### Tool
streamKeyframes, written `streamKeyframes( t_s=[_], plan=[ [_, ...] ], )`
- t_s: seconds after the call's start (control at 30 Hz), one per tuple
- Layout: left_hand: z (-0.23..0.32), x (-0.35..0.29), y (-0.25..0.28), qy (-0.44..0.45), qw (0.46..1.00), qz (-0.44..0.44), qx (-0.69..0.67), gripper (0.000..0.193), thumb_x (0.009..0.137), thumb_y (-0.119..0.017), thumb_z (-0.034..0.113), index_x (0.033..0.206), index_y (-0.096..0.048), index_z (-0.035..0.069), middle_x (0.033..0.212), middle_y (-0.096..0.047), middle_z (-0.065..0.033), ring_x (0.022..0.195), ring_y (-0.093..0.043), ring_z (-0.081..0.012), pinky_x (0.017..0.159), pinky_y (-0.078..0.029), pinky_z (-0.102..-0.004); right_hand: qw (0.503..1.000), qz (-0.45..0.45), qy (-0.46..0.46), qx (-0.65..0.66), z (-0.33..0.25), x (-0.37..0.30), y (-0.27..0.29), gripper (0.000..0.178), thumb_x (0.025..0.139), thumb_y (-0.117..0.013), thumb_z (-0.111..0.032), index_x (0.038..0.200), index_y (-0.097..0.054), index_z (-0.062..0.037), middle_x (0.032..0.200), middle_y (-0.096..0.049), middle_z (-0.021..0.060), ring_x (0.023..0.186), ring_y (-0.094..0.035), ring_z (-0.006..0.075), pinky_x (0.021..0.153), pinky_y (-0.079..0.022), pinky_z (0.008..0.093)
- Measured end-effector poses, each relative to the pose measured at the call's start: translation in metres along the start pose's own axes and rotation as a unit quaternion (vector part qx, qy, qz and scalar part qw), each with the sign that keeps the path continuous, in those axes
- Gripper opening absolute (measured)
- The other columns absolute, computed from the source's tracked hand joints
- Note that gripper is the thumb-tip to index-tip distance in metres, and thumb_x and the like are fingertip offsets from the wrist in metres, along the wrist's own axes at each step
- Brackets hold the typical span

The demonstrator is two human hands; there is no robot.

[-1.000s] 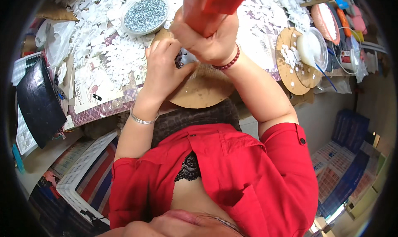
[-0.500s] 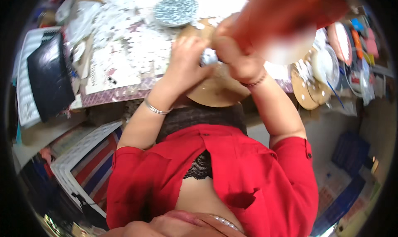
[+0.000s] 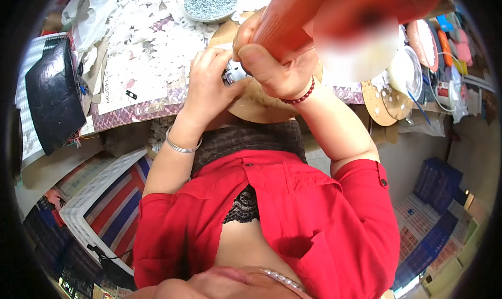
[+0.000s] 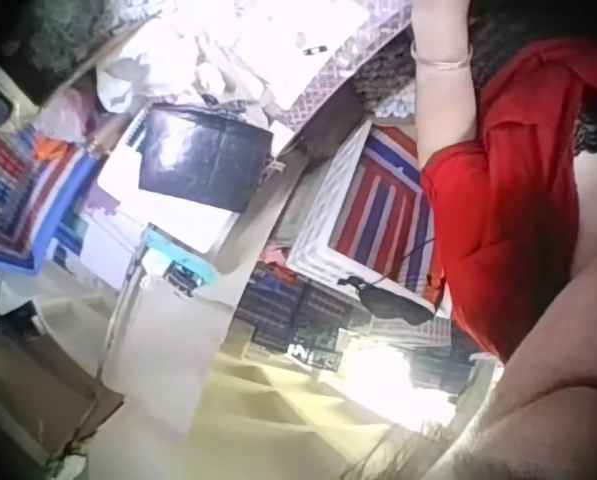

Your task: Applying glue and assembling small white plastic components on a workbench.

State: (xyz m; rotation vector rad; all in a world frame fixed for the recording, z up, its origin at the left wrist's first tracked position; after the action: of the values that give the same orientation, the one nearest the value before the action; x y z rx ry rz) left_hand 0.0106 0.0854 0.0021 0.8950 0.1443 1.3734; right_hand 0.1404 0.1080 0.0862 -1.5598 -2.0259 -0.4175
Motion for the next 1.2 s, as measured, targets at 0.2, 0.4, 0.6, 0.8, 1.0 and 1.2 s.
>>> streamKeyframes(
  t_s=[0.2,0.4,0.6,0.8,1.0,1.2],
  plan=[
    [-0.001,-0.003,-0.001,-0.009,1.0,0.007,-0.003,0.048,0.059,-0.081,0.007,0.105,-0.064,0.006,0.099,-0.061,-0.0109,0.097,-0.056,-0.0335,0.087,-0.045,-0.0429,0.999,0.028,-0.027,-0.035,0.001,-0.011,-0.004,0.045,0.086,-0.07,-0.015,0.118,-0.043,0.0,0.069,-0.06,0.0034,0.065,-0.059,0.0135,0.081,-0.047,0.032],
    [-0.007,-0.004,-0.002,-0.02,1.0,0.017,0.0,0.043,0.062,-0.077,0.006,0.104,-0.066,0.006,0.1,-0.062,-0.0099,0.097,-0.057,-0.0332,0.086,-0.045,-0.0427,0.985,-0.075,-0.019,-0.152,-0.006,-0.011,-0.019,0.017,0.082,-0.069,-0.021,0.088,-0.059,-0.0088,0.07,-0.061,-0.0009,0.067,-0.06,0.015,0.1,-0.039,0.0404],
    [-0.002,0.001,-0.002,-0.049,0.997,0.034,-0.038,0.04,0.064,-0.076,0.007,0.103,-0.067,0.007,0.104,-0.064,-0.0081,0.098,-0.058,-0.0326,0.086,-0.045,-0.0421,0.956,-0.108,0.117,-0.244,-0.027,-0.003,-0.038,0.011,0.081,-0.063,-0.013,0.088,-0.058,-0.0069,0.072,-0.061,0.0017,0.068,-0.059,0.0167,0.095,-0.044,0.0412],
    [-0.002,-0.002,0.004,-0.05,0.996,0.036,-0.07,0.043,0.067,-0.08,0.014,0.107,-0.066,0.007,0.101,-0.062,-0.0107,0.098,-0.058,-0.0329,0.085,-0.046,-0.0439,0.995,-0.044,-0.065,-0.059,0.003,0.0,-0.011,0.017,0.083,-0.057,-0.008,0.099,-0.055,-0.0013,0.074,-0.061,0.0064,0.064,-0.058,0.0178,0.076,-0.053,0.038],
    [-0.021,-0.039,0.091,0.065,0.968,-0.242,-0.034,0.042,0.069,-0.085,0.021,0.102,-0.069,0.001,0.092,-0.063,-0.0129,0.088,-0.062,-0.0279,0.078,-0.049,-0.0361,0.995,0.074,0.014,-0.062,-0.044,0.059,0.054,0.042,0.096,-0.058,-0.025,0.126,-0.047,0.0028,0.076,-0.063,0.0126,0.067,-0.06,0.0195,0.066,-0.051,0.0324],
    [-0.093,-0.037,0.189,0.169,0.965,0.075,0.185,0.017,0.088,-0.068,0.009,0.1,-0.07,-0.002,0.089,-0.066,-0.0149,0.079,-0.066,-0.0242,0.072,-0.051,-0.0336,0.915,0.127,0.263,-0.279,-0.087,0.057,0.041,0.023,0.093,-0.056,-0.004,0.113,-0.059,0.0053,0.106,-0.066,0.0125,0.093,-0.064,0.0193,0.082,-0.052,0.0294]
  ],
)
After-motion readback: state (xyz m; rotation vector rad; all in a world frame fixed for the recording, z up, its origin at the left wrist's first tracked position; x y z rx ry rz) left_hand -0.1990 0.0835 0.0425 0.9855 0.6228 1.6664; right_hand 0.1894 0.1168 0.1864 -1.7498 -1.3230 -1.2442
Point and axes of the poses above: each hand's wrist, its own x-axis towards the middle knuckle, its own y-axis out of the back of the hand, z = x × y, the point moved 8 cm from there along x, towards the middle knuckle
